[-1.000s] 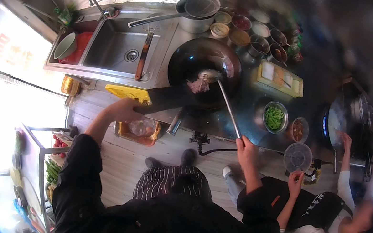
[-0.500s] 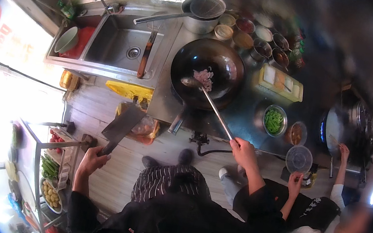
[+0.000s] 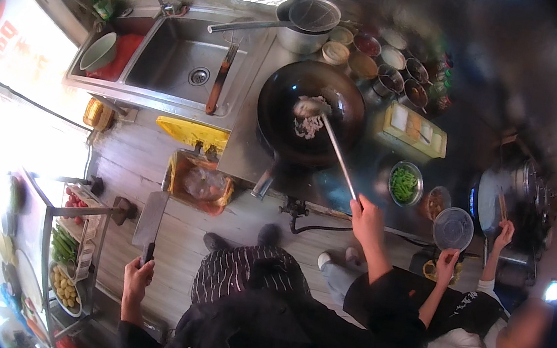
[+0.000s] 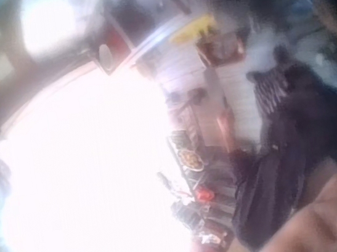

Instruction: The person stir-fries sliced meat in a wok, then adds chopped green vegetables and seasonings. They continuously toss and mix the ingredients over high heat, then transfer the finished dish into a serving bowl.

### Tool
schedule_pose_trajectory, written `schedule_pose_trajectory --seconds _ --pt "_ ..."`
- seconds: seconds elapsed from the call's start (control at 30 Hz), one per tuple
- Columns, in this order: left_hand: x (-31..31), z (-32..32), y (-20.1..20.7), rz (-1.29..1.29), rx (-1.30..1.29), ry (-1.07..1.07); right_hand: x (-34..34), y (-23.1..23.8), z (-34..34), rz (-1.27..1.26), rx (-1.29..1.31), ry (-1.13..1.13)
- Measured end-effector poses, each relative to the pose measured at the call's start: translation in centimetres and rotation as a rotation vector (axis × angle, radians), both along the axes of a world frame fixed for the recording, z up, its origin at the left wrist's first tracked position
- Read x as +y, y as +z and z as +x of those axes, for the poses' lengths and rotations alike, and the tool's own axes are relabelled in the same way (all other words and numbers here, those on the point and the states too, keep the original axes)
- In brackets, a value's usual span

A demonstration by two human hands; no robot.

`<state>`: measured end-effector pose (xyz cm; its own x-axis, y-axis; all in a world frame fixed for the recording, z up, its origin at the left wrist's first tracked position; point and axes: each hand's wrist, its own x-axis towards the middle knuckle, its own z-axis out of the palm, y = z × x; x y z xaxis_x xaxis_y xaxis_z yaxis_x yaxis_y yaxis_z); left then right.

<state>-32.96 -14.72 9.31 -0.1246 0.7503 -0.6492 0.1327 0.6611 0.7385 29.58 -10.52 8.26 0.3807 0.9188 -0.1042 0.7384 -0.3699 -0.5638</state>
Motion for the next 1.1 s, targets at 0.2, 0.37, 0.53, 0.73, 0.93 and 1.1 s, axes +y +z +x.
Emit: schedule_pose_trajectory --seconds 0.2,0.37,0.53,0.73,0.93,1.1 --pt "-0.8 0.7 -1.1 -0.012 0.014 0.036 -0.5 -0.4 -0.8 -0.145 -0.06 0.061" --pt "-1.6 1.1 -1.7 -0.062 -0.025 0.057 -0.5 -0.6 -1.1 0.076 -0.057 0.032" --pt "-2.6 1.2 -2.5 -0.087 -0.05 0.054 0.1 -0.6 -1.3 0.056 -0.022 0.026" --pt "-4.3 1.1 -3.4 -0.114 -0.055 0.059 -2.2 -1.6 -1.8 0.028 -0.116 0.039" --pt "-6.3 0.2 -4.8 -0.155 -0.043 0.137 -2.9 -2.1 -2.5 0.163 -0.088 0.038" --pt "-7.4 -0.5 -5.2 -0.21 -0.033 0.198 -2.7 -2.2 -2.3 0.026 -0.011 0.024"
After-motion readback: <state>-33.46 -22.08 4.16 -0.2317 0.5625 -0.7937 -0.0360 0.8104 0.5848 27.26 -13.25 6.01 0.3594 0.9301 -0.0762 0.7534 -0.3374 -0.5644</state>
